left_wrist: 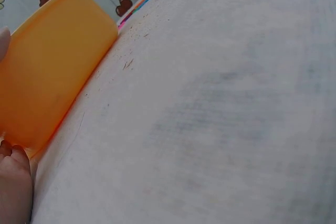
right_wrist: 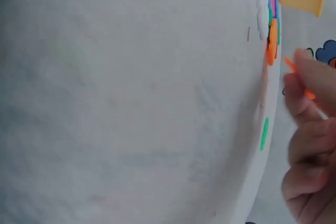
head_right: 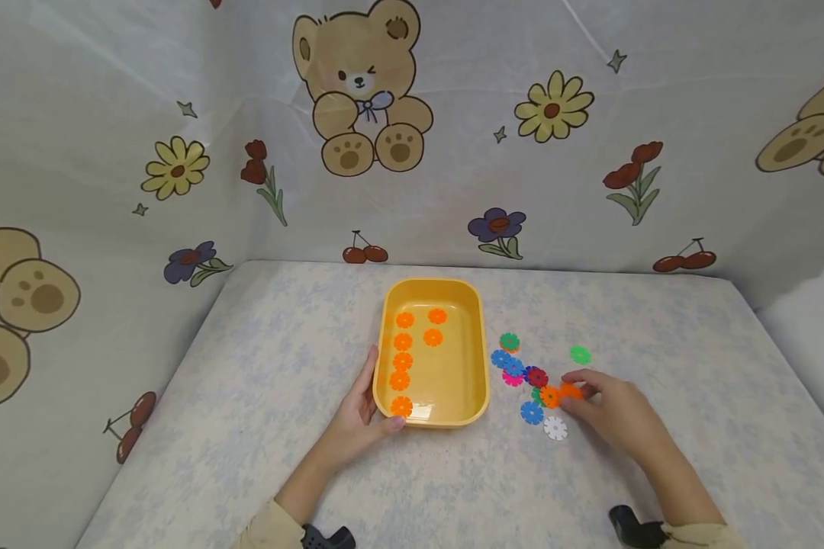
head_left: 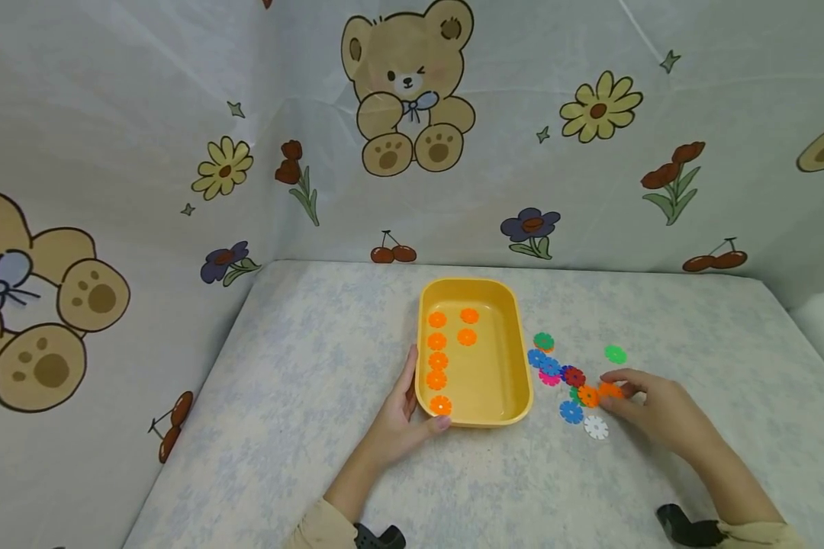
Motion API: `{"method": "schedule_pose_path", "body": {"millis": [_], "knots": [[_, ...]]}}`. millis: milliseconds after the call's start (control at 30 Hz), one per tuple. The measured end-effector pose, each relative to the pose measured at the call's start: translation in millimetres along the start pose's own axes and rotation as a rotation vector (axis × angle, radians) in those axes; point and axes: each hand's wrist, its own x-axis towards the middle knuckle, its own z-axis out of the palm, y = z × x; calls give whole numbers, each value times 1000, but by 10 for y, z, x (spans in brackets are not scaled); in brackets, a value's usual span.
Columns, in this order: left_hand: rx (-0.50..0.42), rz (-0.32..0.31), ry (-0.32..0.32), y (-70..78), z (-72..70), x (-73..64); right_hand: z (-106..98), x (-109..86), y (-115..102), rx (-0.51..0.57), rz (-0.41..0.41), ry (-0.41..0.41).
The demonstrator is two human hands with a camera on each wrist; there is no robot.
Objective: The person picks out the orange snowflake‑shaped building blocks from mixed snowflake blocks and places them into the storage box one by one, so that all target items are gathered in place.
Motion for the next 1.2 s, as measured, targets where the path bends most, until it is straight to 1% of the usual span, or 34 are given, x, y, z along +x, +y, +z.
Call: {"method": "schedule_pose_path", "body": {"millis": [100,200,300,367,467,600,733,900,1000,1100,1200], "knots": [[-3,3,-2,2,-4,3,-21,28,-73,48,5,54],[-5,-3,-2,-2,-8,8,-61,89,-211,97,-6,108],[-6,-4,-3,-5,-10,9,-129,169,-400,162,-32,124],[-5,-2,-3,-5,-10,7,-169,228,-546,206,-56,112],[-4,4,-5,-3,-7,2,-202,325,-774,265,-98,73],[-5,2,-7,9,0,-9,-169,461,-1064,294,-171,34],[-17,1,-15,17,5,-13,-84,597,-1309,252,-248,10],[-19,-7,-17,19,10,-13,63,751,-1531,163,-282,-57],[-13,-8,-19,19,9,-13,148,801,-1632,70,-306,-80],[-8,-10,-18,19,5,-10,217,829,-1711,-27,-333,-86],[-9,-12,-17,21,2,-10,298,867,-1743,-91,-354,-92]]}}
